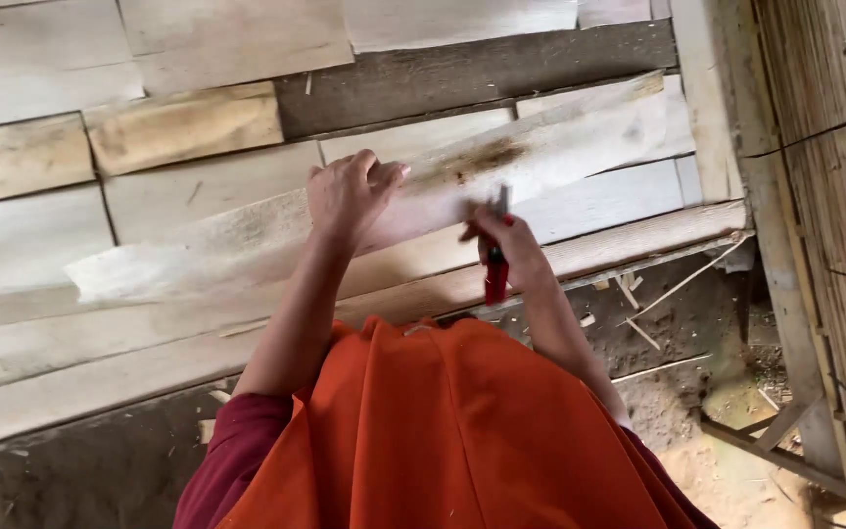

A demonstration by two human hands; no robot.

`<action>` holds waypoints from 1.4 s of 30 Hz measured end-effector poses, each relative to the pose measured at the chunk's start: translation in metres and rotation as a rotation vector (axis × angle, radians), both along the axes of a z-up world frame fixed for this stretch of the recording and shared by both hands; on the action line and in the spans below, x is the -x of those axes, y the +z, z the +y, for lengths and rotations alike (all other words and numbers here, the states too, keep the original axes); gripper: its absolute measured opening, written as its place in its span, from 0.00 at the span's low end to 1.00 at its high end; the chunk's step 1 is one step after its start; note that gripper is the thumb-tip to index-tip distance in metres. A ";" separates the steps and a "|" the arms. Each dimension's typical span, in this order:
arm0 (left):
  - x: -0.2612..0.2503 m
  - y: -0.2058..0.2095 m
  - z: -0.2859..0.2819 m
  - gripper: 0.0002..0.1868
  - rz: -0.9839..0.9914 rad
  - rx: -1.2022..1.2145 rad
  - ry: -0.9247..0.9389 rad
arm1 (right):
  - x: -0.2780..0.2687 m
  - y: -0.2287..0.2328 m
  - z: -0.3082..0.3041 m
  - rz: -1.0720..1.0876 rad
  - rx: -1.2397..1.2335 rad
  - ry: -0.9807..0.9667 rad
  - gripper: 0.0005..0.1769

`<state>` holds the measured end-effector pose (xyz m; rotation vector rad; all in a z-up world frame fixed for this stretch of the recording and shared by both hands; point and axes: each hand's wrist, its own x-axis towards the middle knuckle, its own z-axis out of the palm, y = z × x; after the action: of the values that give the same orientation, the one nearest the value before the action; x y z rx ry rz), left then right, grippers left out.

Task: Cutting thin wood sheets into uniform strips using a utility knife and a wooden guide as a straight edge.

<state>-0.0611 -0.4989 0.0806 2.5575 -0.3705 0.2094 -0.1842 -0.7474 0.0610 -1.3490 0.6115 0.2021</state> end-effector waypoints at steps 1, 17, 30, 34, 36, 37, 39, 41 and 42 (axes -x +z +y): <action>0.001 -0.001 -0.011 0.22 -0.004 0.000 0.011 | 0.007 0.017 -0.007 -0.004 0.000 0.011 0.18; 0.015 -0.018 -0.033 0.25 0.188 -0.120 0.075 | 0.008 0.006 -0.077 -0.073 0.459 0.434 0.13; -0.007 -0.095 -0.029 0.26 0.174 -0.141 0.087 | -0.029 -0.012 -0.091 -0.082 0.859 0.397 0.11; 0.023 -0.059 -0.052 0.28 0.169 -0.211 0.042 | -0.049 -0.017 -0.072 -0.166 1.044 0.450 0.14; 0.033 -0.051 -0.065 0.31 0.262 -0.262 -0.036 | -0.060 -0.027 -0.066 -0.231 1.173 0.482 0.11; 0.037 -0.054 -0.068 0.31 0.265 -0.261 -0.036 | -0.067 -0.028 -0.063 -0.228 1.173 0.485 0.11; 0.042 -0.061 -0.074 0.32 0.227 -0.251 -0.093 | -0.082 -0.030 -0.057 -0.187 1.228 0.570 0.15; 0.042 -0.072 -0.076 0.33 0.212 -0.259 -0.115 | -0.097 -0.035 -0.056 -0.138 1.220 0.618 0.15; 0.042 -0.078 -0.077 0.33 0.194 -0.267 -0.135 | -0.103 -0.038 -0.056 -0.094 1.212 0.664 0.15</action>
<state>-0.1032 -0.5756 0.0026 2.7689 -0.5237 -0.1475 -0.0807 -0.8031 0.0233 -2.7055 0.1281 0.3159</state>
